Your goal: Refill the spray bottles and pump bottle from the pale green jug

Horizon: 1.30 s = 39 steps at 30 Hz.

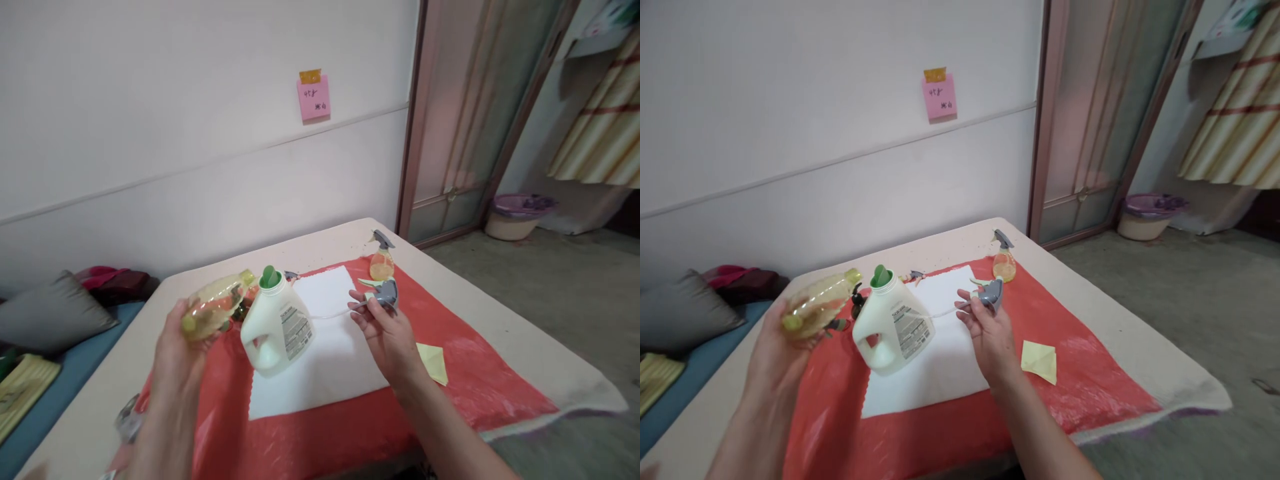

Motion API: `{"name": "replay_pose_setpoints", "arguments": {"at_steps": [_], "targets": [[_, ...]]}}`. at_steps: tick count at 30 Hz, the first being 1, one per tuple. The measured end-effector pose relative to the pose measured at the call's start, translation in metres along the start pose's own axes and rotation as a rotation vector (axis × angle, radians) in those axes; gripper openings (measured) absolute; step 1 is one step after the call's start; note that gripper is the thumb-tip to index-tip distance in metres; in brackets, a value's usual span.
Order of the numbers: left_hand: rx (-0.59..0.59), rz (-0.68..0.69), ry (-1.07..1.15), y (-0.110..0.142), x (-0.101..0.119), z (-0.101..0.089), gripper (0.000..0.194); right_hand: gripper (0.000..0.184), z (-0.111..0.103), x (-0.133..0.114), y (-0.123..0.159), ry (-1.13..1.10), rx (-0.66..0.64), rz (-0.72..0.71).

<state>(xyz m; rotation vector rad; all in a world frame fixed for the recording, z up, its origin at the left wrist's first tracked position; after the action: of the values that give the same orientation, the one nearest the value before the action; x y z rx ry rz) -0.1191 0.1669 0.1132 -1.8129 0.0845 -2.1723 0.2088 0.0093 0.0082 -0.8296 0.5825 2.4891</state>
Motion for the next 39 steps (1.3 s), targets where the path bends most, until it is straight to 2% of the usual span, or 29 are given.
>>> {"name": "replay_pose_setpoints", "arguments": {"at_steps": [3, 6, 8, 14, 19, 23, 26, 31, 33, 35, 37, 39], "targets": [[0.042, -0.107, 0.184, 0.038, -0.036, -0.003, 0.026, 0.032, 0.005, -0.008, 0.005, -0.028, -0.018, -0.043], [-0.036, -0.187, 0.199, 0.068, -0.063, 0.005, 0.034, 0.032, 0.01, -0.017, 0.011, -0.005, -0.033, -0.096], [-0.093, -0.205, 0.193, 0.079, -0.074, 0.01, 0.041, 0.031, 0.012, -0.019, 0.013, 0.016, -0.049, -0.115], [-0.161, -0.186, 0.145, 0.079, -0.083, 0.007, 0.051, 0.032, 0.009, -0.019, 0.012, 0.095, -0.053, -0.109], [-0.203, -0.181, 0.105, 0.094, -0.079, 0.012, 0.053, 0.037, 0.016, -0.002, 0.015, 0.127, -0.139, 0.015], [-0.202, -0.311, 0.148, 0.13, -0.09, 0.025, 0.058, 0.037, 0.028, 0.027, 0.024, 0.157, -0.239, 0.111], [-0.148, -0.421, 0.198, 0.154, -0.102, 0.031, 0.059, 0.036, 0.038, 0.046, 0.031, 0.196, -0.317, 0.161], [-0.151, -0.523, 0.308, 0.174, -0.118, 0.041, 0.069, 0.036, 0.037, 0.052, 0.029, 0.132, -0.266, 0.189], [-0.216, -0.474, 0.335, 0.173, -0.118, 0.046, 0.071, 0.037, 0.034, 0.048, 0.027, 0.133, -0.223, 0.173], [-0.357, -0.432, 0.319, 0.174, -0.118, 0.052, 0.073, 0.038, 0.03, 0.045, 0.025, 0.142, -0.187, 0.159], [-0.529, -0.417, 0.232, 0.178, -0.121, 0.058, 0.076, 0.038, 0.029, 0.043, 0.025, 0.159, -0.172, 0.15], [-0.633, -0.403, 0.064, 0.18, -0.126, 0.057, 0.081, 0.038, 0.03, 0.044, 0.026, 0.179, -0.188, 0.15]]}}
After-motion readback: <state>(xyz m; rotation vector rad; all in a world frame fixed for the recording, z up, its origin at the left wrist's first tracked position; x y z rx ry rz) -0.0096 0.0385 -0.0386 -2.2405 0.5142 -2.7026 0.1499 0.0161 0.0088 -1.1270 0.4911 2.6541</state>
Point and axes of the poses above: each hand's wrist, its own y-axis away from the middle knuckle, its own z-axis out of the palm, x = y × z, the point moved 8 cm from there along -y, towards the middle knuckle, and after that the axes turned 13 degrees about z, right-handed, at the moved point
